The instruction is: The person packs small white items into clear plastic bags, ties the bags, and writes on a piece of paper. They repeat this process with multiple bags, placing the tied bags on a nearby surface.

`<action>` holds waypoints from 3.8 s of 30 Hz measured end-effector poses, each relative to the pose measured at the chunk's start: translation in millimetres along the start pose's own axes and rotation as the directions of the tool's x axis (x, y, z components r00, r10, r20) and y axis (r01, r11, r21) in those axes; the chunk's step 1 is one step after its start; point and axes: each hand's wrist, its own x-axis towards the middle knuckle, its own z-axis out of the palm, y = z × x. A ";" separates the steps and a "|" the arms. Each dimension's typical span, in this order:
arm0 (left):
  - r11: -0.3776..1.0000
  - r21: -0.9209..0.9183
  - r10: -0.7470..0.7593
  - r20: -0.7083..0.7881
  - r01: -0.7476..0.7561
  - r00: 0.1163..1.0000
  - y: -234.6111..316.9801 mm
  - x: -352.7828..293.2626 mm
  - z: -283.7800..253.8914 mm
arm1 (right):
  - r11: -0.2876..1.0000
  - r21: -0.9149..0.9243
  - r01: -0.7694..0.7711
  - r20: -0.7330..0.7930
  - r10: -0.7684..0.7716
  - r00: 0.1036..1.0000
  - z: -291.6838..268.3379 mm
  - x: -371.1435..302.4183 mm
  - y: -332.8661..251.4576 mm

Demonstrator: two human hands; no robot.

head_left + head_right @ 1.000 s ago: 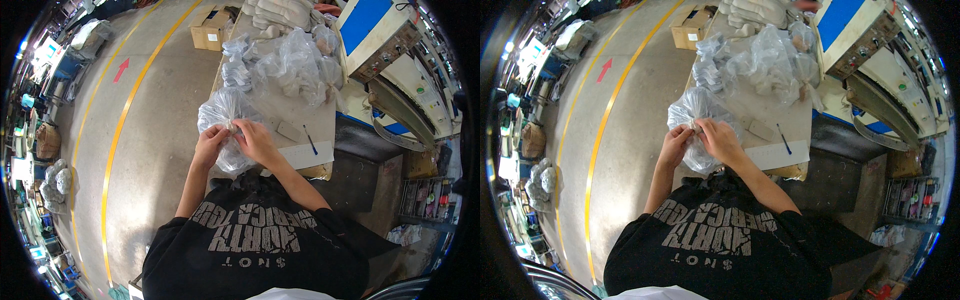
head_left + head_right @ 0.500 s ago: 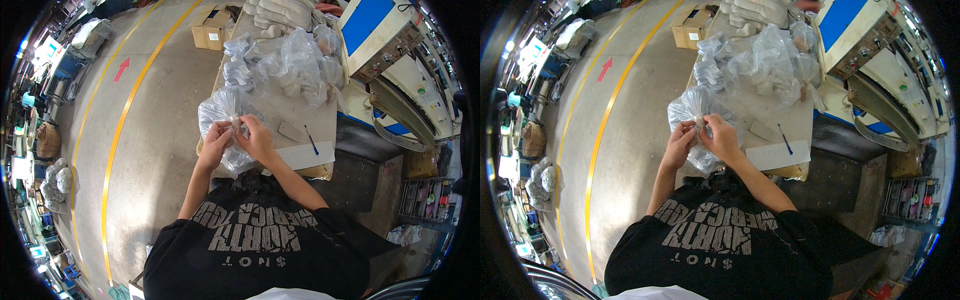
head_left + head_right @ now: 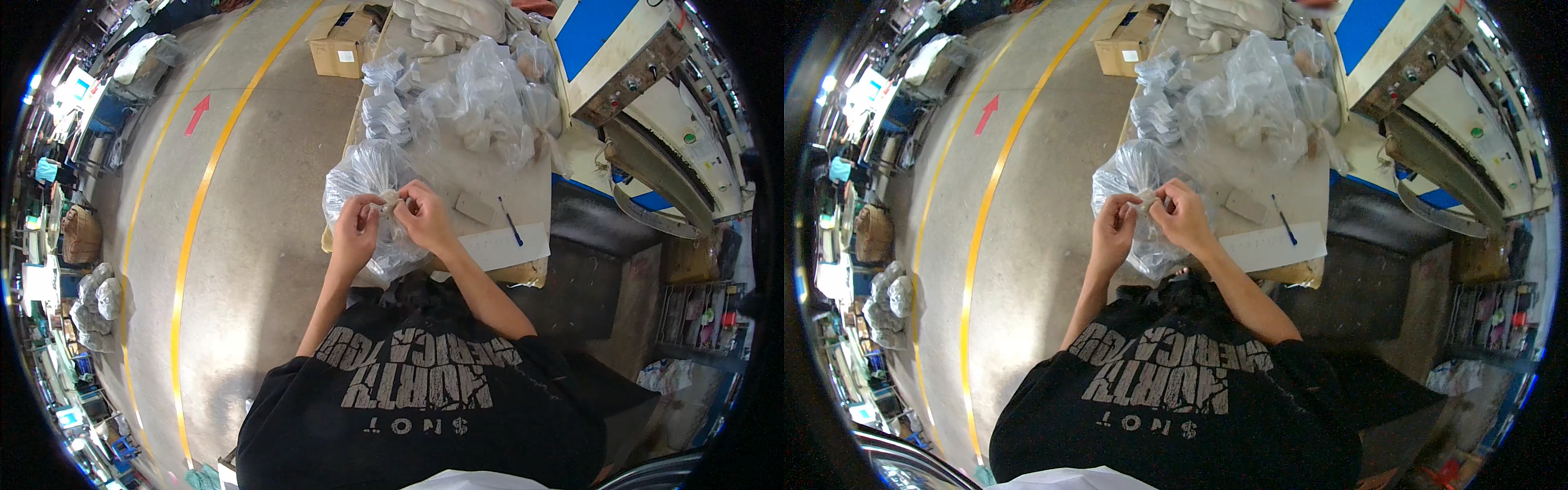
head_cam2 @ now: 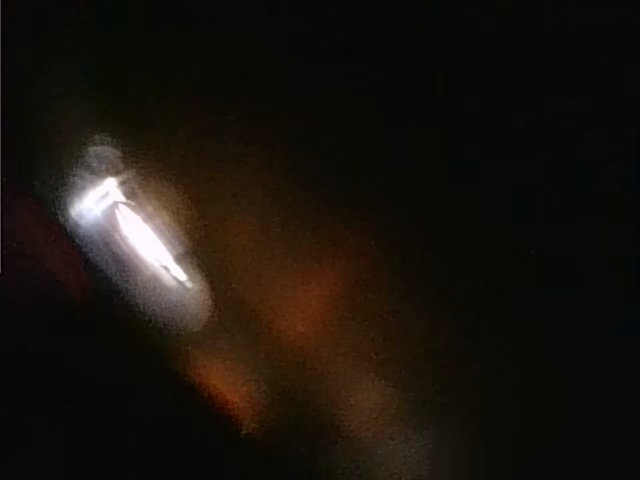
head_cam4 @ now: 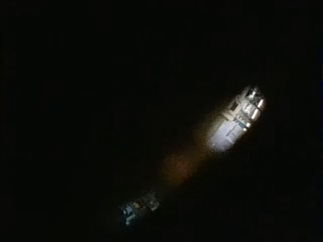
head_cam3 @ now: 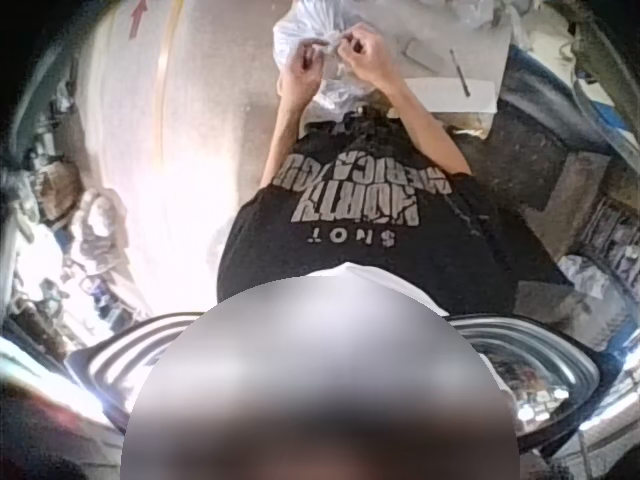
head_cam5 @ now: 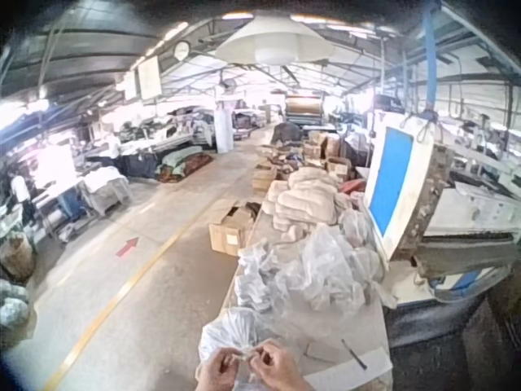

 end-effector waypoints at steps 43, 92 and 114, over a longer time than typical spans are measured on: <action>0.963 -0.218 -0.127 0.160 0.161 0.979 -15.1 -2.5 -5.8 | 0.919 0.311 -0.242 -0.024 0.262 0.965 23.1 -24.9 53.6; 0.864 0.460 -0.168 -0.119 0.204 0.979 -93.7 10.2 -23.7 | 0.795 -0.569 0.210 0.326 -0.016 0.945 -23.7 -53.7 17.8; 0.936 -0.210 0.265 -0.106 -0.282 0.958 -7.4 -6.2 -9.4 | 0.856 -0.493 0.154 0.253 -0.029 0.967 -22.0 -36.4 56.4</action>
